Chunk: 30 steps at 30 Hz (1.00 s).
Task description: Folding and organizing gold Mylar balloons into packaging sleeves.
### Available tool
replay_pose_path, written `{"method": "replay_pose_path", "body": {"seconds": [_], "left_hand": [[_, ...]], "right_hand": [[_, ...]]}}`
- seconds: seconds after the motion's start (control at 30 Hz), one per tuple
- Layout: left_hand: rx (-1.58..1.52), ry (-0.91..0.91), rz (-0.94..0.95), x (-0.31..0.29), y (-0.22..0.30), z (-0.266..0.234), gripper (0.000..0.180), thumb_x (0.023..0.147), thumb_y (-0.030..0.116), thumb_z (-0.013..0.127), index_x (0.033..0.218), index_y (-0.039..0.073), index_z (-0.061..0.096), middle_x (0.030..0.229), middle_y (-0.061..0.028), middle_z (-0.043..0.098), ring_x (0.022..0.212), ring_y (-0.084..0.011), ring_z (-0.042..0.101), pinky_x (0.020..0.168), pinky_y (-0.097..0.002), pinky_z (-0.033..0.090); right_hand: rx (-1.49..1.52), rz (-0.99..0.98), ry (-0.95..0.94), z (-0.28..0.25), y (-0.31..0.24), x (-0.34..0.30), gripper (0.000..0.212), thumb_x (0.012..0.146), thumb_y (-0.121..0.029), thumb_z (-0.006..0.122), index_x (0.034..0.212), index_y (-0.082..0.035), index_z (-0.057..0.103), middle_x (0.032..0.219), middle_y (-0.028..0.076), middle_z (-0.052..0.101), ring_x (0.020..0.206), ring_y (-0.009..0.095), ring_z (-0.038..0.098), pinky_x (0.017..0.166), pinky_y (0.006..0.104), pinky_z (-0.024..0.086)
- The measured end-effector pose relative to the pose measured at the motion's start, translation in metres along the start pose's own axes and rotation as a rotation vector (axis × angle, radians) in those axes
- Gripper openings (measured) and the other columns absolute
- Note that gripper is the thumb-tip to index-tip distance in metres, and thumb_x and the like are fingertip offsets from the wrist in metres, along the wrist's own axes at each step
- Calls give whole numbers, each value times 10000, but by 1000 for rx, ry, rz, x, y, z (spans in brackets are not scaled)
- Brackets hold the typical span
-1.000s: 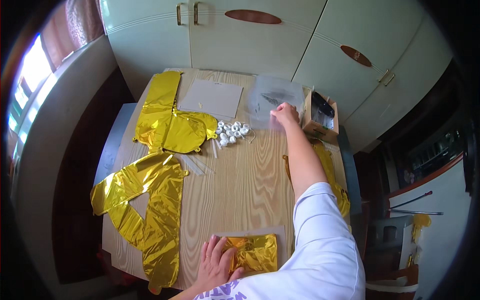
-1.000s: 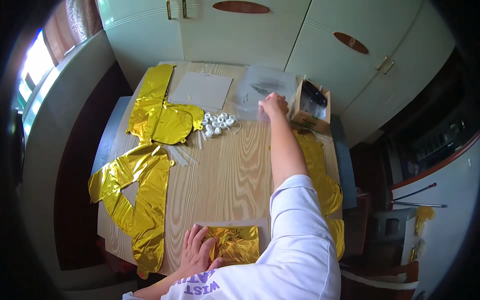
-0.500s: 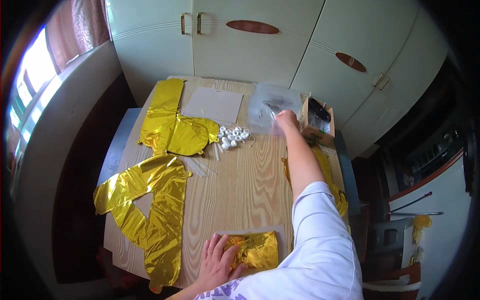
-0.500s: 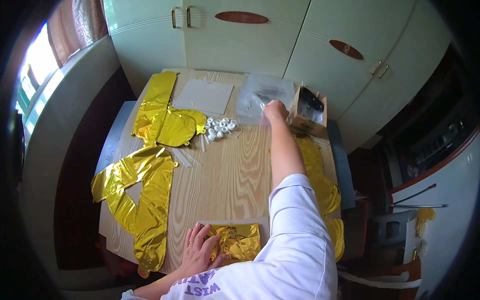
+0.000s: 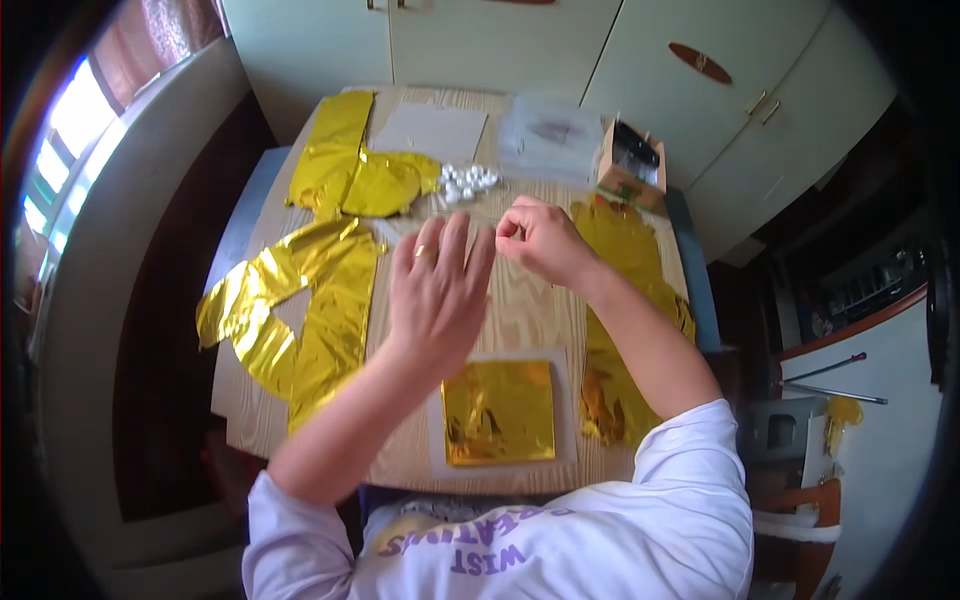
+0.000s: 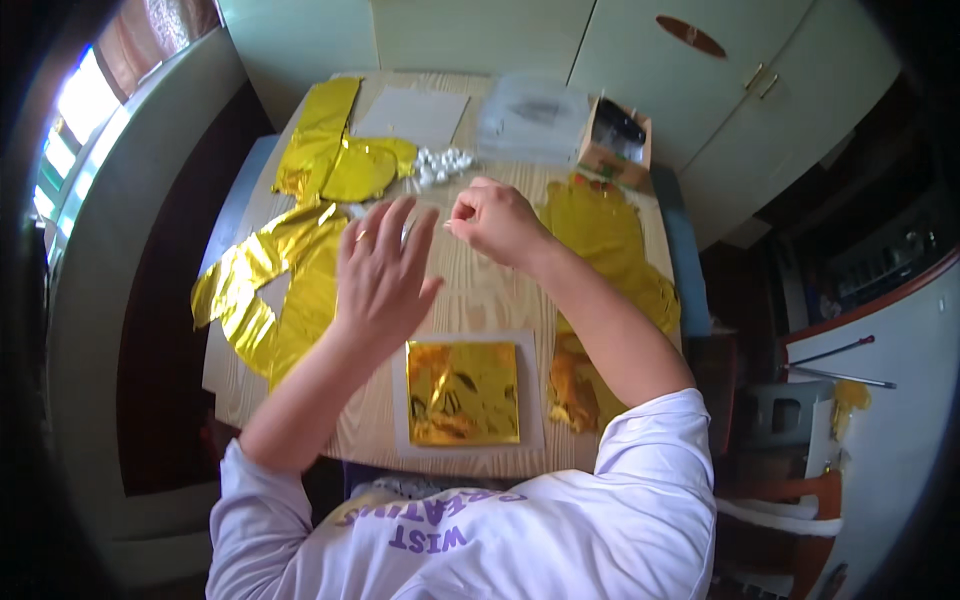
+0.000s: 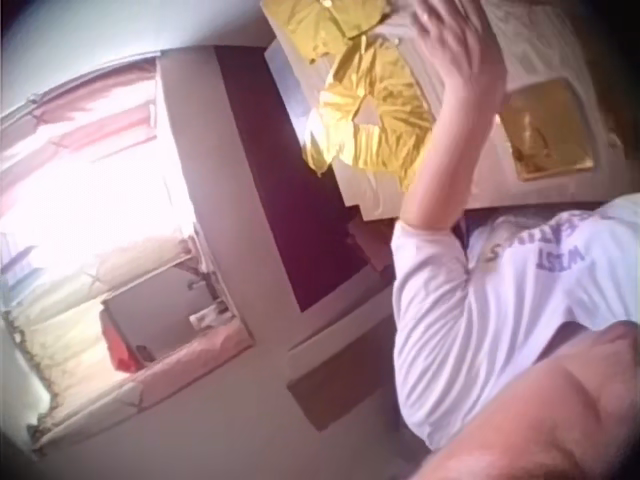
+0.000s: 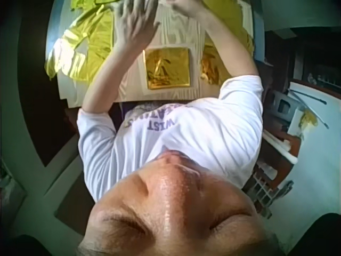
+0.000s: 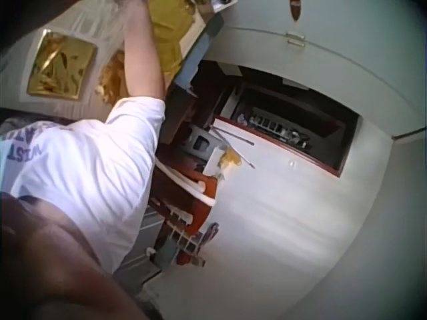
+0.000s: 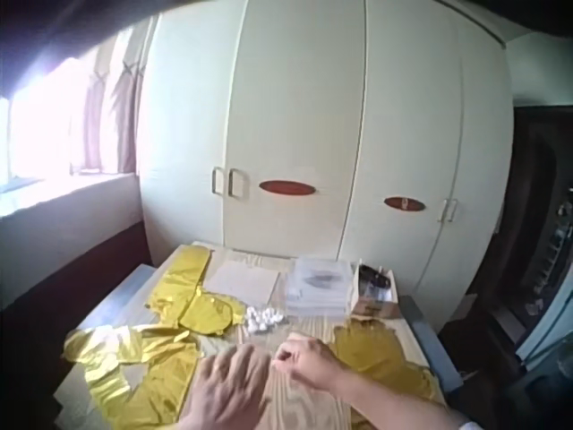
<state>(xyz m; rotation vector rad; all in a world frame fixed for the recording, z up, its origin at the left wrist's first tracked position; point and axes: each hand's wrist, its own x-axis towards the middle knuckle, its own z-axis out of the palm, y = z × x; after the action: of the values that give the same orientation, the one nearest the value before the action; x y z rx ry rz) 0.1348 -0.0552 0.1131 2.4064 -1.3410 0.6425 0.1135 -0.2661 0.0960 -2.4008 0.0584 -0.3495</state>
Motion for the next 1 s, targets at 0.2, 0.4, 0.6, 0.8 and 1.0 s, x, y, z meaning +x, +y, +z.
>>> {"method": "replay_pose_path", "body": {"seconds": [0.2,0.4,0.6,0.8,1.0], "left_hand": [[-12,-147,151,-30,-15,75,458,838,45,589,1287,95,512,998,-80,586,868,-273,649,704,-393,540],[-212,2,-136,-45,-39,85,259,851,19,560,1103,65,519,986,-160,612,859,-384,658,724,-475,543],[-144,-112,-86,-55,-34,75,216,890,40,517,1086,96,588,1015,-141,640,917,-369,661,786,-493,536],[-275,-261,152,-110,-35,66,125,846,144,686,940,80,633,908,-100,617,860,-342,654,744,-456,541],[-338,-177,286,-125,-40,61,108,833,159,700,830,65,649,840,-90,604,787,-307,645,694,-429,542]], "right_hand": [[201,94,41,35,16,-53,190,841,-196,786,846,-25,703,872,114,647,793,289,661,720,376,523],[-238,290,153,22,-65,-168,153,892,-158,692,919,-10,721,954,167,654,875,290,667,771,414,524],[-423,-6,126,91,-15,-196,461,886,-299,711,1239,-11,643,1359,192,606,1299,356,530,1131,466,371],[-380,-155,71,95,-40,-241,460,888,-308,722,1250,-33,650,1308,157,639,1258,331,565,1108,452,393],[225,219,658,76,-73,-361,234,911,-130,636,736,-26,521,675,55,488,601,157,465,564,300,377]]}}
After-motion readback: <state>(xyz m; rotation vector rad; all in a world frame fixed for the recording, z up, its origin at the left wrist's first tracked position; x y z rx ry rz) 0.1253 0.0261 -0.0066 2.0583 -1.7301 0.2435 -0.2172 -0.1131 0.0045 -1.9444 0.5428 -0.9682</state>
